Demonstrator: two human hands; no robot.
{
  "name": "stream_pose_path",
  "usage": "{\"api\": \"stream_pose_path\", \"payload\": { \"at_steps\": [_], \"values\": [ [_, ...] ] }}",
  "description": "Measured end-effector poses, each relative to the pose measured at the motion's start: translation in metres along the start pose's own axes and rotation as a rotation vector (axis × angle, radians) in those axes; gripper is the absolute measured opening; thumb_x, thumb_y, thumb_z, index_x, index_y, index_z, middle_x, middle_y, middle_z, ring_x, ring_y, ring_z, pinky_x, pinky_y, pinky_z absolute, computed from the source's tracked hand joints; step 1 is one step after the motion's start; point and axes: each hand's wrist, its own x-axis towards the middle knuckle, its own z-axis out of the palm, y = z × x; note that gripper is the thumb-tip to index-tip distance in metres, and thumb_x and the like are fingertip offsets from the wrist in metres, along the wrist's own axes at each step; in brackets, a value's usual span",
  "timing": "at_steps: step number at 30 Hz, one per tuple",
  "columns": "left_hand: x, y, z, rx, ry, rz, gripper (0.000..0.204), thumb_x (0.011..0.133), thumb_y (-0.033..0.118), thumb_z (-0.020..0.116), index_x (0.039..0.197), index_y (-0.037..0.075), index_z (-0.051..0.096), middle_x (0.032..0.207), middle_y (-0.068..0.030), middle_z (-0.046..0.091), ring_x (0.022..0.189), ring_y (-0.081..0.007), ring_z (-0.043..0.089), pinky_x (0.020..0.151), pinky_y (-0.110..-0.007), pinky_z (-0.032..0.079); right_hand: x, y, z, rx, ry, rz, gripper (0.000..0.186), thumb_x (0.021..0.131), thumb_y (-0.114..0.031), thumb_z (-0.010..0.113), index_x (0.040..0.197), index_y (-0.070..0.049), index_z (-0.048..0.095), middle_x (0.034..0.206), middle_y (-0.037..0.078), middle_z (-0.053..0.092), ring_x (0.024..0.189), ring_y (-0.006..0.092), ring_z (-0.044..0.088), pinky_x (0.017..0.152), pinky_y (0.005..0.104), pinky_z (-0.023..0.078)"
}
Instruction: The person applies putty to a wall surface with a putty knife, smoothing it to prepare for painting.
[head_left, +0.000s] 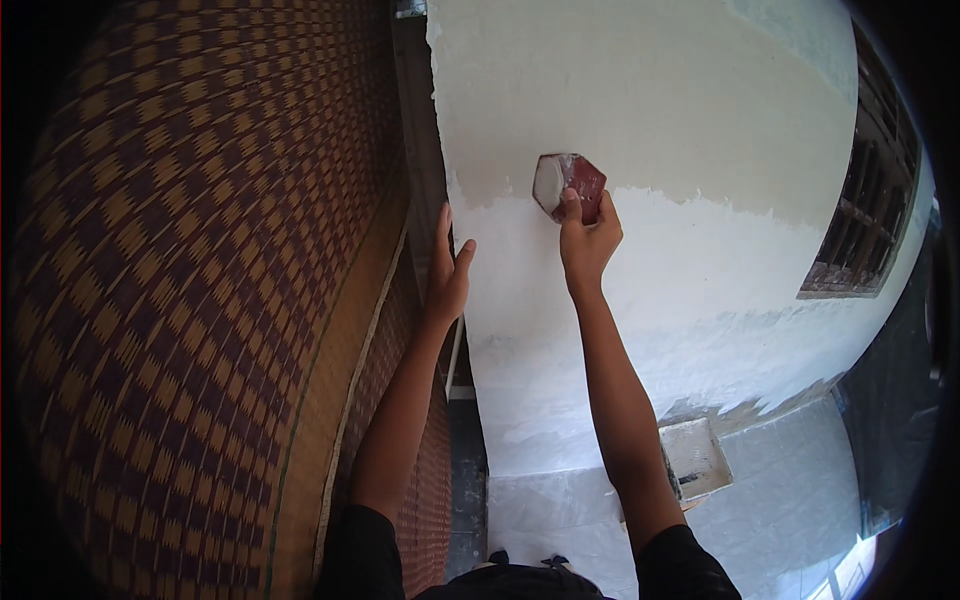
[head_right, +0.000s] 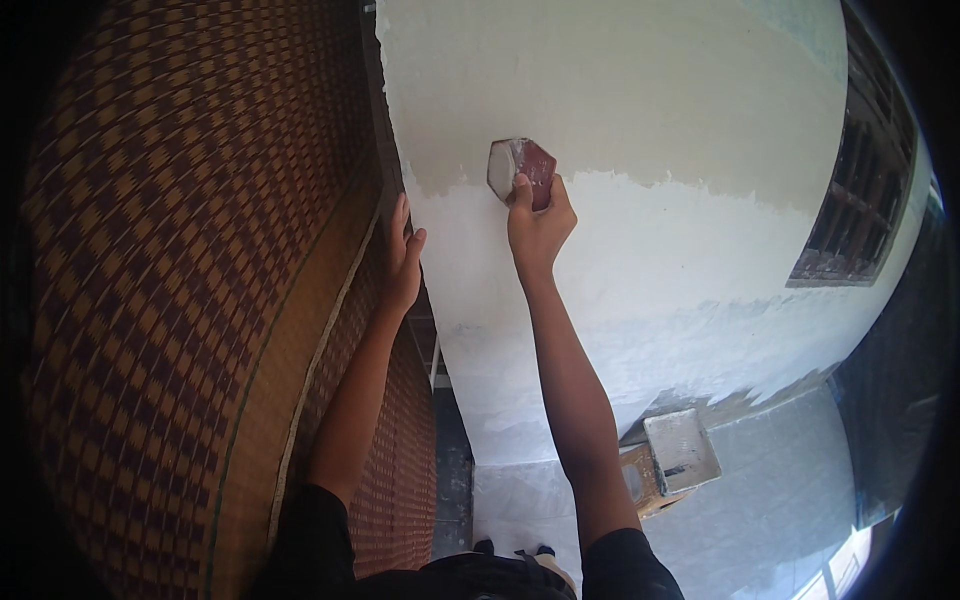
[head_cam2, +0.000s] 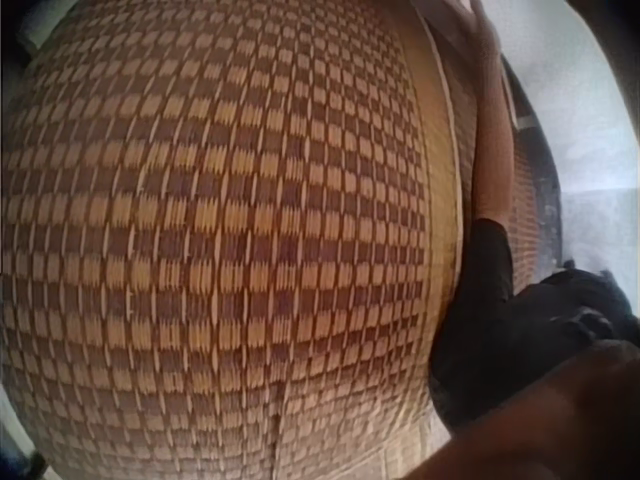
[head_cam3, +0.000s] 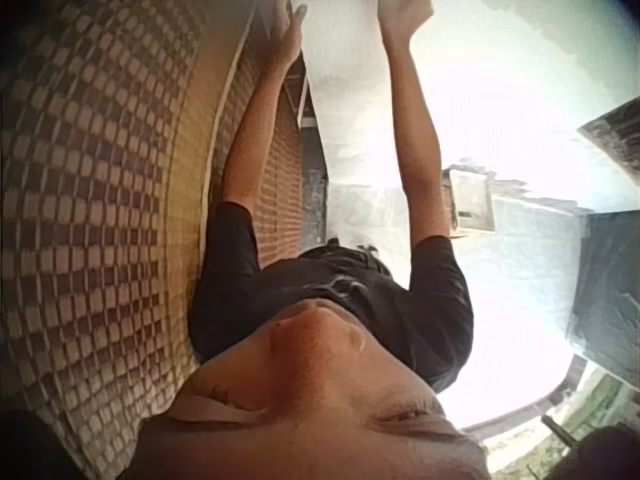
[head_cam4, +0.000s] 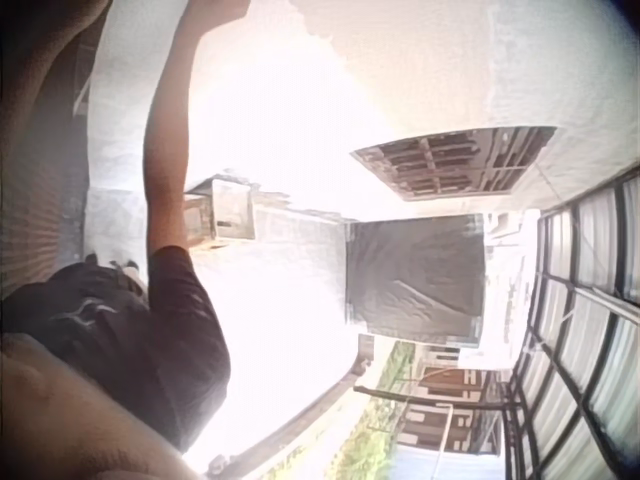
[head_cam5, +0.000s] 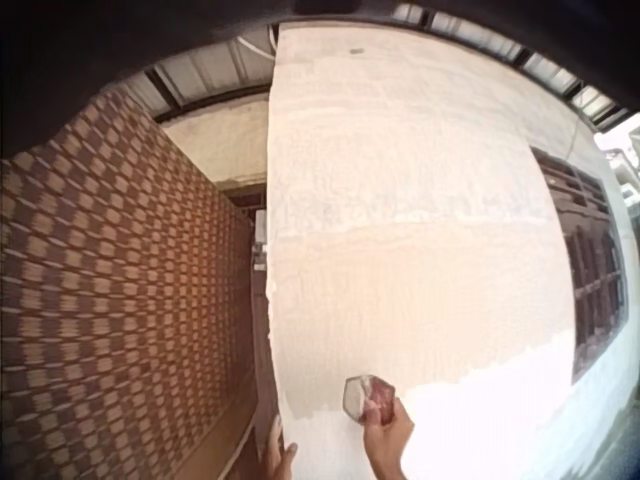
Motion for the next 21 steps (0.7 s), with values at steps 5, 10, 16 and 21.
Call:
{"api": "stream_pose_path", "payload": {
  "at_steps": [5,10,16,21],
  "values": [
    [-0.002,-0.005,0.003,0.058,-0.003,0.040,0.067,0.099,0.022,0.048,0.153,0.000,0.014,0.159,-0.0204,0.017,0.148,-0.0303,0.016,0.119,-0.042,0.013,-0.005,0.009,0.011,-0.119,-0.164,-0.096,0.015,0.090,-0.012,0.066,0.090,0.003,0.063,0.074,0.009,0.068,0.064,0.0127,0.062,0.063,0.0268,0.048],
    [-0.002,-0.002,0.000,0.177,-0.030,0.060,0.070,0.098,0.023,0.049,0.153,0.000,0.013,0.159,-0.0212,0.016,0.147,-0.0328,0.016,0.119,-0.044,0.014,0.003,0.006,0.000,-0.064,-0.069,0.034,0.019,0.090,-0.015,0.067,0.095,0.003,0.064,0.077,0.008,0.067,0.067,0.0120,0.061,0.065,0.0272,0.048],
    [-0.002,0.000,0.003,0.248,-0.015,0.102,0.074,0.096,0.020,0.053,0.153,0.001,0.011,0.158,-0.0219,0.015,0.147,-0.0343,0.016,0.119,-0.045,0.016,-0.006,-0.003,0.012,-0.108,-0.226,-0.028,0.021,0.090,-0.016,0.067,0.099,0.002,0.064,0.081,0.009,0.067,0.072,0.0151,0.061,0.071,0.0288,0.049],
    [-0.002,-0.001,0.004,0.251,-0.019,0.092,0.074,0.096,0.020,0.053,0.153,0.001,0.011,0.158,-0.0217,0.015,0.147,-0.0348,0.016,0.119,-0.045,0.016,0.001,0.005,0.002,-0.106,-0.027,-0.067,0.016,0.088,-0.012,0.067,0.089,0.003,0.062,0.069,0.012,0.065,0.062,0.0174,0.062,0.063,0.0294,0.048]
  ]
}}
